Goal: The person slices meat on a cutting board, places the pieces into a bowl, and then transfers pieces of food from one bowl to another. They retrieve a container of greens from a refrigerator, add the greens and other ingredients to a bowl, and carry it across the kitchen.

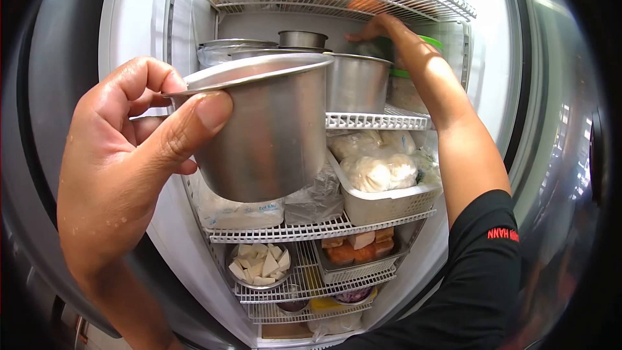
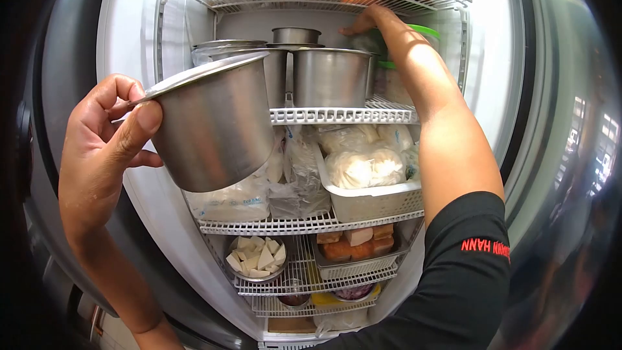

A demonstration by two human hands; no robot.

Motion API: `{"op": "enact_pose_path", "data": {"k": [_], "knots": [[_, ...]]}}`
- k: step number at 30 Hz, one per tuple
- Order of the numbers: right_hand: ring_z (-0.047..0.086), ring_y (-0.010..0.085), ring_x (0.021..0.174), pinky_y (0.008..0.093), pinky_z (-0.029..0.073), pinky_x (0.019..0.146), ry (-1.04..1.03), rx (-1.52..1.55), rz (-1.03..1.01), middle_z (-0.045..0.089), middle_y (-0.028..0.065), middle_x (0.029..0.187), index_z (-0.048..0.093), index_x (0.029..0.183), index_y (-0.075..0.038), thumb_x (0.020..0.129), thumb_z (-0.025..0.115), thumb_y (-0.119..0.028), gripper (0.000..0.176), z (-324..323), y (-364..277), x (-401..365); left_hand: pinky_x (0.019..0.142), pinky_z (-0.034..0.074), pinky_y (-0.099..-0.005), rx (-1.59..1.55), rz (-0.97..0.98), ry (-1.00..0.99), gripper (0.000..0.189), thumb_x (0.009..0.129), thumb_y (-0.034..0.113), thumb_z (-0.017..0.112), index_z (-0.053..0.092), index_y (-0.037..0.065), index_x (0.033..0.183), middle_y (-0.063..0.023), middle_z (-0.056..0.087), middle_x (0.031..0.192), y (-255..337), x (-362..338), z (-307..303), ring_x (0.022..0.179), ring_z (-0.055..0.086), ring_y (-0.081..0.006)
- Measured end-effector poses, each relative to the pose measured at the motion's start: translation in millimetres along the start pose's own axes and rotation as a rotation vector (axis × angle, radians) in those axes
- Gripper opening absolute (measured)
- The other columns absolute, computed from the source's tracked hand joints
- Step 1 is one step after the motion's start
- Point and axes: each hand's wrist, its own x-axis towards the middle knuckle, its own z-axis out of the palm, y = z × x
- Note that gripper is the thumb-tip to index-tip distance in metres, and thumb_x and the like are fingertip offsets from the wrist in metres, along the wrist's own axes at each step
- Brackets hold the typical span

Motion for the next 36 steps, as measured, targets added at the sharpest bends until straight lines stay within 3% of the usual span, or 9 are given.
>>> {"op": "enact_pose_path", "data": {"k": [2,6,9,12,14,23,30,33,36], "knots": [[0.024,0.0299,0.141,0.0420,0.025,0.113,-0.154,-0.083,0.171,0.028,0.0169,0.151,0.038,0.142,-0.004,0.082,0.039,-0.076,0.094,-4.6,-15.5,-14.3,0.058,0.053,-0.0200,0.033,-0.005,0.012,0.040,0.081,0.042,0.074,0.051,0.010,0.089,0.0008,0.057,0.083,-2.0,1.0,-0.1,0.073,0.055,-0.0029],[0.030,0.0307,0.139,0.0419,0.026,0.112,-0.194,-0.074,0.091,0.032,0.0167,0.150,0.040,0.141,-0.003,0.084,0.042,-0.071,0.088,14.8,-3.2,16.6,0.058,0.053,-0.0198,0.020,0.005,0.023,0.040,0.081,0.042,0.074,0.051,0.010,0.089,0.0010,0.057,0.083,-3.9,-1.0,1.9,0.073,0.055,-0.0027],[0.036,0.0311,0.135,0.0420,0.029,0.111,-0.234,-0.035,0.122,0.038,0.0169,0.147,0.044,0.138,-0.003,0.087,0.046,-0.060,0.077,16.2,5.2,30.4,0.058,0.053,-0.0198,0.063,0.040,0.050,0.039,0.081,0.041,0.074,0.051,0.010,0.089,0.0015,0.057,0.084,-1.9,-2.1,2.3,0.074,0.055,-0.0025],[0.043,0.0311,0.130,0.0424,0.033,0.108,-0.147,0.007,0.119,0.045,0.0168,0.142,0.049,0.135,-0.003,0.086,0.049,-0.050,0.068,14.0,5.2,30.4,0.058,0.053,-0.0196,0.053,0.007,0.027,0.039,0.081,0.041,0.074,0.051,0.011,0.089,0.0017,0.057,0.084,-1.0,-2.4,0.0,0.074,0.055,-0.0023],[0.046,0.0313,0.127,0.0423,0.035,0.106,0.021,0.021,0.182,0.049,0.0170,0.138,0.053,0.131,-0.005,0.085,0.050,-0.047,0.062,13.6,2.3,24.9,0.058,0.053,-0.0194,0.063,0.031,0.057,0.039,0.081,0.041,0.074,0.050,0.011,0.090,0.0020,0.056,0.082,-1.6,-3.0,0.6,0.074,0.055,-0.0024],[0.058,0.0309,0.115,0.0391,0.044,0.098,0.409,-0.020,0.171,0.061,0.0153,0.123,0.065,0.117,-0.007,0.078,0.061,-0.057,0.064,14.6,14.1,27.9,0.059,0.052,-0.0190,0.050,0.077,0.107,0.036,0.084,0.043,0.070,0.051,0.013,0.090,0.0038,0.055,0.078,-6.1,-0.2,2.4,0.072,0.056,-0.0029],[0.058,0.0307,0.115,0.0388,0.045,0.098,0.240,-0.130,0.173,0.062,0.0158,0.121,0.066,0.114,-0.005,0.078,0.061,-0.058,0.065,3.3,2.2,3.4,0.060,0.052,-0.0192,0.046,0.073,0.104,0.036,0.085,0.044,0.069,0.052,0.013,0.090,0.0039,0.056,0.078,-6.3,-0.6,4.7,0.071,0.056,-0.0026],[0.063,0.0346,0.102,0.0400,0.049,0.090,0.284,-0.161,0.093,0.065,0.0220,0.111,0.068,0.104,0.002,0.073,0.065,-0.061,0.071,5.1,-1.1,1.6,0.060,0.051,-0.0194,0.042,0.079,0.097,0.036,0.085,0.045,0.069,0.052,0.013,0.090,0.0038,0.056,0.078,-6.7,-1.2,6.0,0.071,0.056,-0.0028],[0.063,0.0342,0.102,0.0411,0.049,0.089,0.232,-0.139,0.005,0.066,0.0219,0.109,0.070,0.101,0.002,0.077,0.064,-0.054,0.061,2.7,-5.2,-5.7,0.060,0.051,-0.0196,0.040,0.070,0.082,0.037,0.084,0.045,0.070,0.051,0.013,0.090,0.0037,0.057,0.078,-6.0,-0.3,4.8,0.071,0.056,-0.0029]]}}
